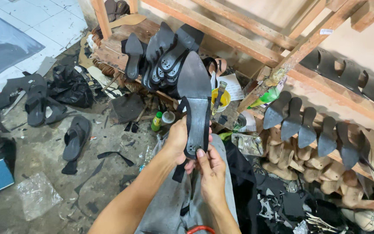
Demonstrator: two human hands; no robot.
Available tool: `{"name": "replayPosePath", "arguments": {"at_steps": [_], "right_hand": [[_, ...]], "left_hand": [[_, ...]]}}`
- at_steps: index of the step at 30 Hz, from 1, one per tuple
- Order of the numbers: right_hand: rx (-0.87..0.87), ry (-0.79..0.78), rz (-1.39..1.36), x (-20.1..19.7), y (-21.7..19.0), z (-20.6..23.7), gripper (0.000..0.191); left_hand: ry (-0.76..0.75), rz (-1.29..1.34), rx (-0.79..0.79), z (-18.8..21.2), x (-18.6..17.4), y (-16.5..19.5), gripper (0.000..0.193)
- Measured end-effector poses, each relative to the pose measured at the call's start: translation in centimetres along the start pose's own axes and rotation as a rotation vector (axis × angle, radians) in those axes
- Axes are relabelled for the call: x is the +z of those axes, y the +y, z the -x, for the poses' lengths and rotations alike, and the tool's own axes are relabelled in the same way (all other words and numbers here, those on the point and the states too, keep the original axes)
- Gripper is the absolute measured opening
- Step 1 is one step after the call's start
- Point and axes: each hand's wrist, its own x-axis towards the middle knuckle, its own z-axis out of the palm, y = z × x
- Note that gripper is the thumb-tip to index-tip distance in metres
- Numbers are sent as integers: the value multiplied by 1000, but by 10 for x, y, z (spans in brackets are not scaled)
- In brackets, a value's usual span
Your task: The person assembles black slipper soles by attaching straps. Using shears, they cut straps to length, fit them onto the soles, and place finished units on a nearby wooden shelf.
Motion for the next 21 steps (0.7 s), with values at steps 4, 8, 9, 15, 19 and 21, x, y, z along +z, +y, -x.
{"name": "replayPosePath", "arguments": {"at_steps": [4,8,9,15,19,21], "right_hand": [[-7,80,-31,-6,-8,-24,27],[-131,98,7,-34,-38,-88,26],[-162,99,16,-42,-46,-109,26],[-316,108,-89,-80,-103,-252,24],[-170,114,-193,-78,-120,-280,29],[-44,219,-148,-68,-103,-255,62]], "left_hand": [[145,-577,350,5,-6,-1,41],[254,-1409,616,57,-22,-34,43],[292,-1504,587,66,-26,-46,54],[380,-1705,548,71,-56,-84,67],[293,-1581,657,73,-65,-76,37],[283,-1414,499,71,-64,-62,21]]}}
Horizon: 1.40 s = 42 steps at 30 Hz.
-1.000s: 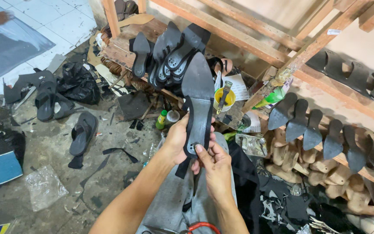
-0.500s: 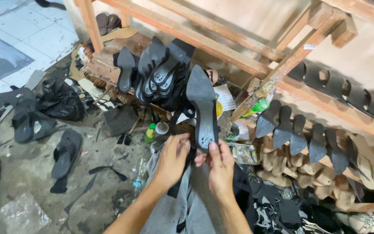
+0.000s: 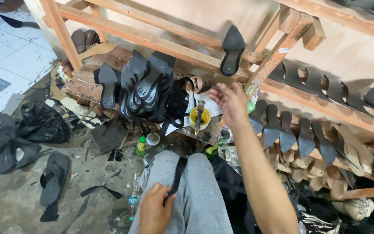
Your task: The person assembles black slipper soles by attaching straps. Using shears, they cut straps to length, fit them onto the soles, and place finished units on a nearby wooden shelf.
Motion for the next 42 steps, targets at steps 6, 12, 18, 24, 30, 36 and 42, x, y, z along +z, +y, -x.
{"name": "replayPosePath", "arguments": {"at_steps": [6,12,18,24,30,36,42], "right_hand": [[-199,-1002,420,-44,89,116,57],[-2,-532,511,-82,80,81,30],[-133,-266,1013,-95,-27,120,28],[-331,-355,680,-82,-58,169,73],[-245,34,558,-117,-57,150,31],[-354,227,342,-168,-112,104,21],[-395,208,304,-153,-167,18,16]], "left_hand": [[-85,216,103,-59,-28,21,12],[-76,244,354,-144,-31,81,15],[-125,482,252,-160,-33,141,15],[-121,526,568,-155,12,194,19],[-269,577,351,-178,71,232,21],[-687,1139,-133,-241,131,272,48],[-694,1299,-548,-286,157,332,53]]}}
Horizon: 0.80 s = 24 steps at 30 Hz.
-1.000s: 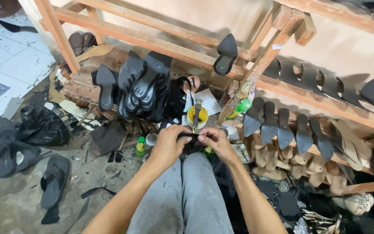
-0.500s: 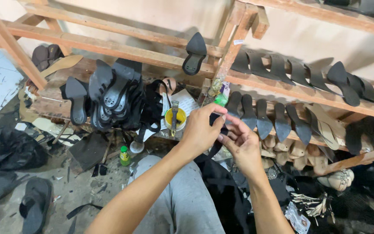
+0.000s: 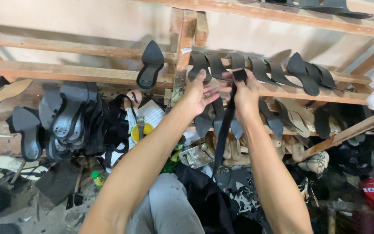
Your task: The person assembles black slipper soles by attaching straps. Using shears, they cut straps to length, fit them onto the soles, and place finished units on a nearby wooden shelf.
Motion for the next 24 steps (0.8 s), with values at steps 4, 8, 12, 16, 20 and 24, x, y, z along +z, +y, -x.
{"name": "replayPosePath", "arguments": {"at_steps": [4,8,12,16,20,24], "right_hand": [[160,-37,-151,30,-16,-62,18],[412,107,-299,46,-11,-80,14],[463,159,-310,45,1,-89,19],[424,73,-427,34,10,-97,17],[275,-122,-514,19,15,-75,21],[233,-124,-371,-7,3,-12,25]], "left_hand": [[92,-9,5,-11,13,9,47],[74,-125,104,-18,14,7,36],[74,-247,250,-18,7,-3,36],[-46,-296,247,17,-16,-9,35],[-137,-385,192,84,-55,-24,28],[162,-945,609,170,-124,-26,29]]}}
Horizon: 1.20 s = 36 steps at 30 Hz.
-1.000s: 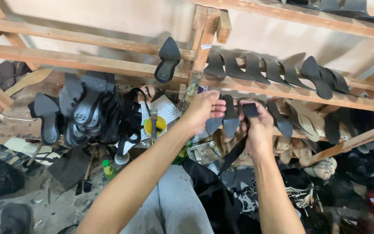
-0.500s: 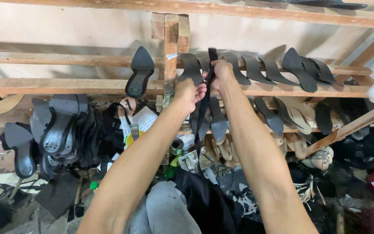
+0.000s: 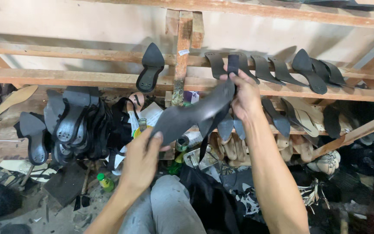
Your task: The person assembles black slipper soles by attaching straps. Using shears, they cut straps to length, fit them onto the soles, and place finished units on a nearby wooden shelf.
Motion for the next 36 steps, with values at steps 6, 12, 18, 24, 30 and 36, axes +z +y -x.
{"name": "replayPosePath", "arguments": {"at_steps": [6,12,18,24,30,36], "right_hand": [[121,-240,-121,18,27,96,26],[70,-211,-49,47,89,148,18],[-84,-145,264,66,128,180,30],[-213,-115,573,81,140,210,26],[-251,-203,642,111,129,238,29],[-316,-244,682,146,126,271,34]], "left_hand": [[407,428,-22,88,-66,-63,14],[339,308,-79,110,-40,-125,57],[278,-714,75,168,-9,-111,77],[60,-808,-290,214,-20,-92,86],[131,586,-226,191,-59,-81,38],[231,969,-166,174,-78,-30,37]]}}
